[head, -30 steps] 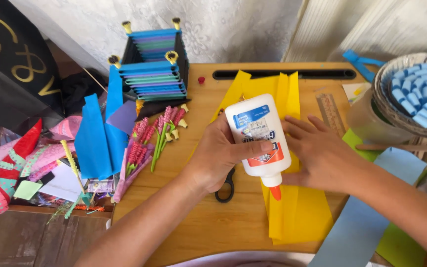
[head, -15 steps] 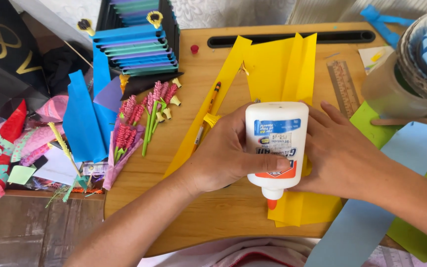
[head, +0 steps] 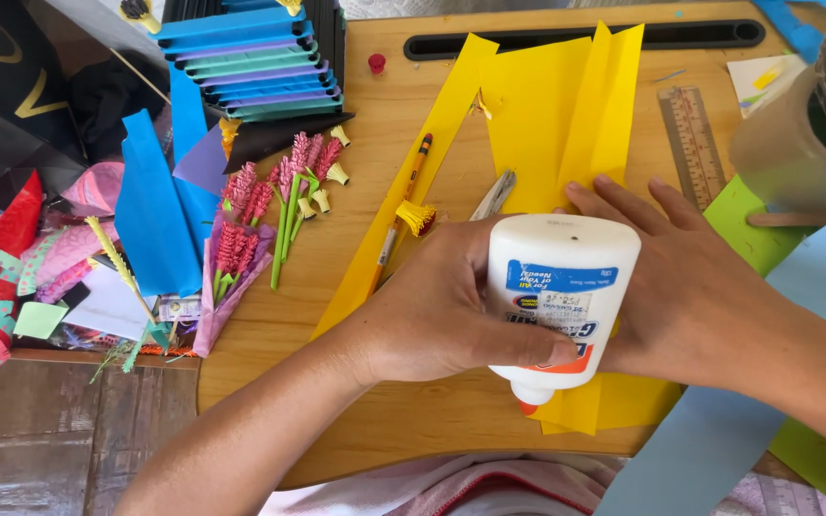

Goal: Measuring, marking, cutting, and gluing yellow paper strips to create a craft project.

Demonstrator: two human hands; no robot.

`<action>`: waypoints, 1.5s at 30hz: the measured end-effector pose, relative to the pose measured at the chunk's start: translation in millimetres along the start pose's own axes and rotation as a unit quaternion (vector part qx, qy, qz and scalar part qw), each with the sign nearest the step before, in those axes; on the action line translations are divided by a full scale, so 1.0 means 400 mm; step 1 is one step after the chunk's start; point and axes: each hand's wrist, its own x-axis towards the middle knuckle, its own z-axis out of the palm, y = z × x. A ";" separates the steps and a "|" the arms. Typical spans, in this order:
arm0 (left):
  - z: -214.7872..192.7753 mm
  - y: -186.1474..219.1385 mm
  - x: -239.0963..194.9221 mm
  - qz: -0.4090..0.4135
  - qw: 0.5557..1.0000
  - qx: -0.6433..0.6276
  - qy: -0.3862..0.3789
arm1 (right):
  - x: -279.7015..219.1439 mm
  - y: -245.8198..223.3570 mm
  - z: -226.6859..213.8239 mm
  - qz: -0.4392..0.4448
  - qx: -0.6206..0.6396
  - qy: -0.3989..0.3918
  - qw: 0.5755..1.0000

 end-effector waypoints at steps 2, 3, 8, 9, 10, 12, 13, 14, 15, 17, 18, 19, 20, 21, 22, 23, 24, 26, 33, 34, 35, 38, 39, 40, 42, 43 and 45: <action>-0.001 -0.008 -0.001 0.007 1.000 0.000 -0.004 | 0.000 -0.002 0.000 0.000 -0.010 0.004 1.000; -0.002 -0.012 -0.002 0.014 1.000 0.000 -0.008 | 0.001 -0.003 0.001 -0.002 -0.021 0.009 1.000; 0.002 -0.022 -0.003 0.009 0.999 -0.049 -0.014 | 0.000 -0.004 -0.003 0.005 -0.013 0.006 1.000; 0.002 -0.022 -0.003 0.005 0.999 -0.045 -0.009 | 0.000 -0.004 -0.003 0.007 -0.013 0.003 1.000; 0.002 -0.023 -0.002 0.005 0.999 -0.046 -0.009 | 0.000 -0.002 -0.001 0.007 -0.013 0.002 1.000; 0.001 -0.025 -0.003 0.010 0.999 -0.038 -0.006 | -0.001 0.000 0.003 0.004 -0.013 0.006 1.000; 0.001 -0.027 -0.003 0.009 0.999 -0.038 -0.005 | -0.002 0.000 0.004 0.003 -0.013 0.006 1.000; 0.002 -0.028 -0.003 0.010 0.999 -0.044 -0.004 | -0.002 0.000 0.005 0.008 -0.011 0.004 1.000; 0.002 -0.030 -0.003 0.011 0.999 -0.050 -0.003 | -0.003 0.000 0.006 0.013 -0.010 0.002 1.000; 0.002 -0.029 -0.002 0.008 0.999 -0.050 -0.003 | -0.007 0.005 0.017 0.013 -0.021 -0.004 1.000; 0.002 -0.028 -0.001 0.006 0.999 -0.049 -0.003 | -0.009 0.008 0.023 0.014 -0.032 -0.009 0.999; 0.002 -0.027 -0.001 0.005 0.999 -0.050 -0.003 | -0.009 0.008 0.022 0.014 -0.032 -0.010 0.999; 0.002 -0.024 0.000 0.000 0.999 -0.043 0.000 | -0.010 0.008 0.020 0.013 -0.024 -0.007 1.000; 0.003 -0.022 0.000 -0.005 0.999 -0.037 0.002 | -0.010 0.008 0.019 0.013 -0.017 -0.005 1.000; 0.002 -0.024 0.000 -0.005 0.999 -0.038 0.001 | -0.012 0.008 0.021 0.014 -0.017 -0.006 1.000; 0.002 -0.025 -0.001 0.000 0.999 -0.039 -0.002 | -0.013 0.008 0.024 0.013 -0.020 -0.001 1.000; 0.001 -0.026 -0.002 0.004 0.999 -0.041 -0.006 | -0.014 0.009 0.026 0.012 -0.023 0.003 1.000; 0.004 -0.025 -0.002 -0.003 0.999 -0.043 -0.002 | -0.013 0.007 0.023 0.012 -0.027 0.001 1.000; 0.004 -0.026 0.001 -0.009 1.000 -0.028 0.006 | -0.012 0.001 0.014 0.007 -0.013 0.018 1.000; 0.004 -0.024 0.002 -0.008 1.000 -0.027 0.005 | -0.013 0.002 0.015 0.008 -0.013 0.018 1.000; 0.004 -0.023 0.002 -0.018 0.999 -0.026 0.009 | -0.012 0.003 0.016 0.010 -0.009 0.015 1.000; 0.003 -0.024 0.004 -0.020 0.999 -0.030 0.011 | -0.010 0.002 0.009 0.011 0.005 0.011 1.000; 0.003 -0.025 0.005 -0.013 0.999 -0.035 0.009 | -0.009 0.002 0.005 0.010 0.014 0.010 1.000; 0.002 -0.032 0.006 -0.013 0.999 -0.034 0.009 | -0.009 0.005 0.004 0.010 0.014 0.012 1.000; 0.001 -0.043 0.008 0.015 0.998 -0.065 0.001 | -0.010 0.010 0.002 0.000 0.019 -0.020 1.000; 0.000 -0.044 0.009 0.015 0.998 -0.064 0.000 | -0.009 0.008 -0.001 0.001 0.018 -0.019 1.000; -0.002 -0.044 0.013 0.012 0.997 -0.075 0.004 | -0.008 0.005 -0.006 0.010 0.033 -0.025 0.999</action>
